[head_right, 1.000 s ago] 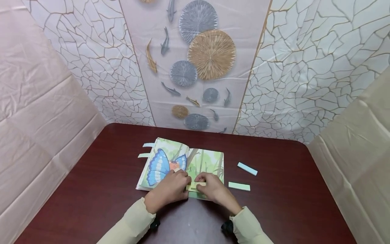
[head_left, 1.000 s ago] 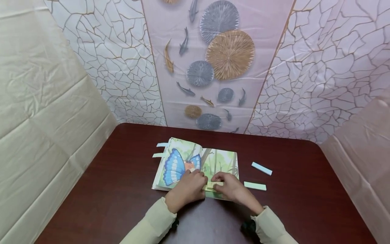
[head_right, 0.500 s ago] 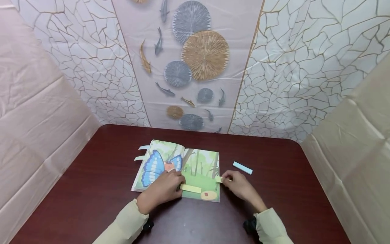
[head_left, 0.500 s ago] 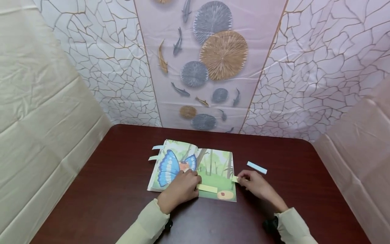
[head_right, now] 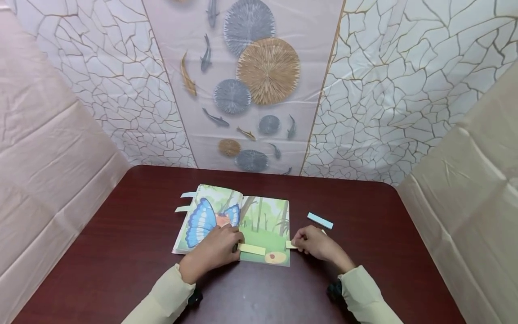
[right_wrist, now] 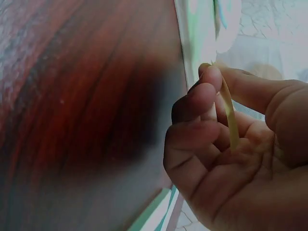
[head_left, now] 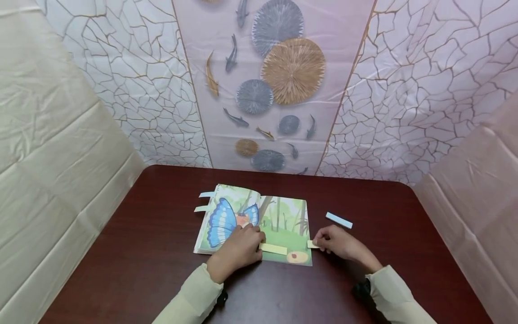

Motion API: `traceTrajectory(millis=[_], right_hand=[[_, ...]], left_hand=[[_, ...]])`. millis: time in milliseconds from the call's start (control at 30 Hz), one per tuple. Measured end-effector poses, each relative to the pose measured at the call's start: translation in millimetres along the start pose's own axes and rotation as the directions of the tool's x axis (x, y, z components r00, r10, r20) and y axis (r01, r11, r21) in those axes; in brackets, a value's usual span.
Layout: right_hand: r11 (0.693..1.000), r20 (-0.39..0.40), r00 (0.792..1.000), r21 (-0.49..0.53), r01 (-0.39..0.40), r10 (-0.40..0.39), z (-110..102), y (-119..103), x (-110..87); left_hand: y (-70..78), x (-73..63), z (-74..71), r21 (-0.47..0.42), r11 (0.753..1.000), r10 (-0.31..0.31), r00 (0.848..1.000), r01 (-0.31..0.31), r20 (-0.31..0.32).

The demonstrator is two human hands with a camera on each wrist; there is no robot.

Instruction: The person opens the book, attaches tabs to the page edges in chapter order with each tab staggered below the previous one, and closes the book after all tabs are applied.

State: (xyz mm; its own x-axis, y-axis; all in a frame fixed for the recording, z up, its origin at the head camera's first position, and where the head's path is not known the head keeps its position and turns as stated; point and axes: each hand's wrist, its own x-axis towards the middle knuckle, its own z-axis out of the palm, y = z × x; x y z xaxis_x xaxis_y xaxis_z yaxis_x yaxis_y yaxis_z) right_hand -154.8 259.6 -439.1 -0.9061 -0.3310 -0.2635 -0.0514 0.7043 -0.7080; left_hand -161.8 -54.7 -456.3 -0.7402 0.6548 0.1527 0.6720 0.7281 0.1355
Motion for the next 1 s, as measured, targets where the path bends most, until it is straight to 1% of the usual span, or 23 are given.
traceTrajectory(millis=[133,367,467,567,667,800,867,1000], right_hand=[[0.998,-0.003,1.0,-0.056,-0.019,0.018,8,-2,0.5],[0.982,-0.057,0.998,-0.187,-0.019,0.009,14,-13,3.3],[0.973,-0.049,0.999,-0.227,-0.035,0.024,13,-19,5.9],[0.97,-0.024,0.999,-0.239,-0.048,0.043,10,-22,8.2],[0.979,0.026,0.999,-0.202,-0.026,0.032,6,-19,8.9],[0.997,0.108,0.994,-0.07,0.028,-0.02,1,-12,9.0],[0.999,0.137,0.989,-0.007,0.047,-0.046,-2,-9,9.5],[0.995,0.167,0.984,0.085,0.048,-0.062,-8,-7,11.0]], left_hand=[[0.2,-1.2,1.0,0.004,1.0,0.002,1.0,-0.002,0.009],[-0.2,-2.1,2.0,0.016,1.0,-0.008,1.0,0.008,-0.004],[-0.3,-2.0,1.3,0.015,1.0,-0.015,1.0,0.015,-0.008],[-0.4,-1.5,1.2,0.021,1.0,-0.02,1.0,0.02,-0.001],[-0.1,-1.1,1.3,0.019,1.0,-0.022,1.0,0.022,0.007],[0.2,-1.0,0.8,0.01,1.0,-0.02,1.0,0.02,0.01],[0.0,-1.3,0.8,0.009,1.0,-0.02,1.0,0.02,0.009],[-0.8,-1.4,0.6,0.007,1.0,-0.026,1.0,0.026,0.007]])
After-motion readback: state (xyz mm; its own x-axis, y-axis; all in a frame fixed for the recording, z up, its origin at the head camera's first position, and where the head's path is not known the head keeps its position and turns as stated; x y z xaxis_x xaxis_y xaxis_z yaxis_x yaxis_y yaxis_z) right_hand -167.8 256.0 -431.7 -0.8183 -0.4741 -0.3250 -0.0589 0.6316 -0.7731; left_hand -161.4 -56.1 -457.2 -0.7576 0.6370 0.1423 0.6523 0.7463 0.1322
